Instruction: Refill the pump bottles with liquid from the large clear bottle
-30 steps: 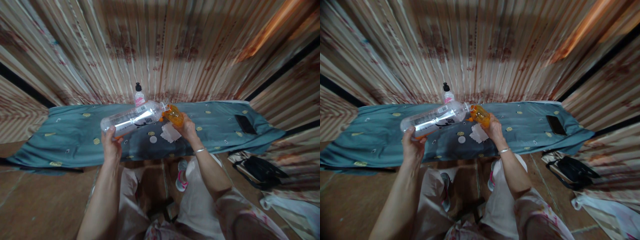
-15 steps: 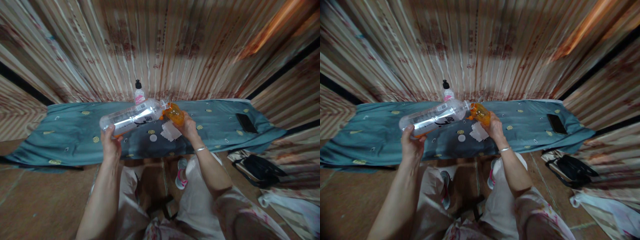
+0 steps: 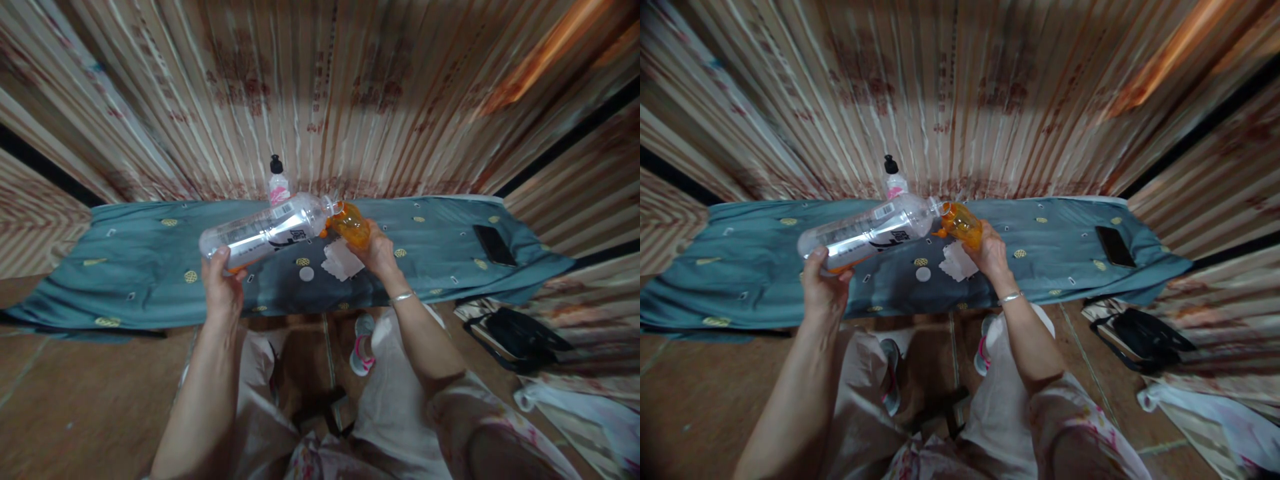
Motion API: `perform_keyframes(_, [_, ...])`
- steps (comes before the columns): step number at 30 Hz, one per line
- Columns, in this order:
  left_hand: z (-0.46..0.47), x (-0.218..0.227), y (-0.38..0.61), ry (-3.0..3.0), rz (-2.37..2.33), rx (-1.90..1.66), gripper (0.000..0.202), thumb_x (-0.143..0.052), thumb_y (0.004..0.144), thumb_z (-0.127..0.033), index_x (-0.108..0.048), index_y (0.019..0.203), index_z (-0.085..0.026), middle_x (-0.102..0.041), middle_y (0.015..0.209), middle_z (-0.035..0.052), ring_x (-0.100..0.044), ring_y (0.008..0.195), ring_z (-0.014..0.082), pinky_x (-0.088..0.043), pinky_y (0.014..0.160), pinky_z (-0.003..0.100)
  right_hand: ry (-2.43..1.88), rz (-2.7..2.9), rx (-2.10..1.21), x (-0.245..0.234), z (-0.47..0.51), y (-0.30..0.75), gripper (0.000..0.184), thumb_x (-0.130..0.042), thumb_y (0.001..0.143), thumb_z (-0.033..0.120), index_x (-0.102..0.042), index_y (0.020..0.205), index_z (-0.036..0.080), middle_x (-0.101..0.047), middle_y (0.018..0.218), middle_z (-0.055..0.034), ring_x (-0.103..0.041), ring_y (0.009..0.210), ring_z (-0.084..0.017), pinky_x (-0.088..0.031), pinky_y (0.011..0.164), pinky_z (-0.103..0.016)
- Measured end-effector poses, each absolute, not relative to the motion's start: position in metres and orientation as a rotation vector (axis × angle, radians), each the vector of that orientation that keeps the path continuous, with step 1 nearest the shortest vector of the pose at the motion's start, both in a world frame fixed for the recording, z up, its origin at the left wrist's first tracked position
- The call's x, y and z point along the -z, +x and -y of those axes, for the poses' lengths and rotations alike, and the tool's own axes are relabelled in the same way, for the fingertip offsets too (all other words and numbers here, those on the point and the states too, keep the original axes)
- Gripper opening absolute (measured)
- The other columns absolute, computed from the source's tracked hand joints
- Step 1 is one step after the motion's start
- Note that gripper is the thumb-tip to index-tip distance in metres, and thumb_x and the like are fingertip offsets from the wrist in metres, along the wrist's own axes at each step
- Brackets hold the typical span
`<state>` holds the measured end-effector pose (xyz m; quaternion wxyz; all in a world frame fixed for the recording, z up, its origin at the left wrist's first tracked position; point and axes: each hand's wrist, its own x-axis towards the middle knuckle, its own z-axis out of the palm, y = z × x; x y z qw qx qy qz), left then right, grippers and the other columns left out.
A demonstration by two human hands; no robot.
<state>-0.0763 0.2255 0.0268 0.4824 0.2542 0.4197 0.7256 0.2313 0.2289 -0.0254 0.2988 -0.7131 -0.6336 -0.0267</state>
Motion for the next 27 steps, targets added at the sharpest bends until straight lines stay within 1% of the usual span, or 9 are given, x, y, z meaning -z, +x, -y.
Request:
perform_keyframes(4, [-0.2254, -0.0259, -0.0763, 0.619, -1.019, -1.763, 0.048, -0.081, 0.054, -0.042, -0.073, 0.096, -0.020, -0.066, 0.096, 0.0057, -0.057, 0.073, 0.0136, -0.022, 0.040, 0.015, -1.880, 1.689, 0.042, 0.0235, -0.2284, 0.2315, 0.066, -0.076, 0.079, 0.034, -0.047, 0.135, 0.013, -0.071, 0.119, -0.0165, -0.070, 0.108, -0.031, -0.056, 0.090, -0.039])
perform_keyframes(7, [-0.2256, -0.0253, -0.0766, 0.603, -1.038, -1.761, 0.050, -0.081, 0.054, -0.042, -0.072, 0.097, -0.018, -0.066, 0.102, 0.0078, -0.058, 0.078, 0.0156, -0.024, 0.042, 0.017, -1.883, 1.681, 0.016, 0.0216, -0.2279, 0.2312, 0.068, -0.076, 0.078, 0.033, -0.046, 0.136, 0.013, -0.072, 0.119, -0.0166, -0.070, 0.109, -0.031, -0.056, 0.090, -0.040])
perform_keyframes(12, [-0.2258, -0.0255, -0.0763, 0.596, -1.012, -1.767, 0.047, -0.083, 0.052, -0.042, -0.072, 0.093, -0.021, -0.066, 0.092, 0.0042, -0.056, 0.071, 0.0126, -0.021, 0.040, 0.015, -1.880, 1.677, 0.027, 0.0218, -0.2280, 0.2311, 0.066, -0.075, 0.078, 0.033, -0.046, 0.135, 0.015, -0.073, 0.116, -0.0157, -0.071, 0.107, -0.031, -0.057, 0.089, -0.039])
perform_keyframes(15, [-0.2255, -0.0265, -0.0755, 0.600, -0.988, -1.770, 0.049, -0.085, 0.052, -0.043, -0.072, 0.093, -0.020, -0.065, 0.088, 0.0033, -0.056, 0.069, 0.0117, -0.021, 0.040, 0.014, -1.867, 1.682, 0.024, 0.0226, -0.2283, 0.2314, 0.063, -0.075, 0.079, 0.033, -0.048, 0.132, 0.015, -0.073, 0.114, -0.0159, -0.072, 0.104, -0.030, -0.057, 0.087, -0.039])
perform_keyframes(22, [-0.2256, -0.0278, -0.0751, 0.602, -0.982, -1.782, 0.049, -0.085, 0.050, -0.043, -0.071, 0.089, -0.017, -0.065, 0.088, 0.0033, -0.056, 0.071, 0.0115, -0.022, 0.040, 0.014, -1.851, 1.681, 0.038, 0.0209, -0.2268, 0.2303, 0.061, -0.075, 0.078, 0.031, -0.048, 0.131, 0.016, -0.073, 0.115, -0.0162, -0.071, 0.107, -0.031, -0.057, 0.089, -0.040])
perform_keyframes(27, [-0.2256, -0.0287, -0.0758, 0.611, -1.003, -1.786, 0.049, -0.083, 0.051, -0.042, -0.071, 0.092, -0.018, -0.066, 0.090, 0.0036, -0.056, 0.070, 0.0117, -0.022, 0.040, 0.014, -1.828, 1.695, 0.051, 0.0201, -0.2262, 0.2303, 0.061, -0.073, 0.079, 0.031, -0.048, 0.132, 0.016, -0.072, 0.118, -0.0171, -0.070, 0.109, -0.031, -0.057, 0.090, -0.040])
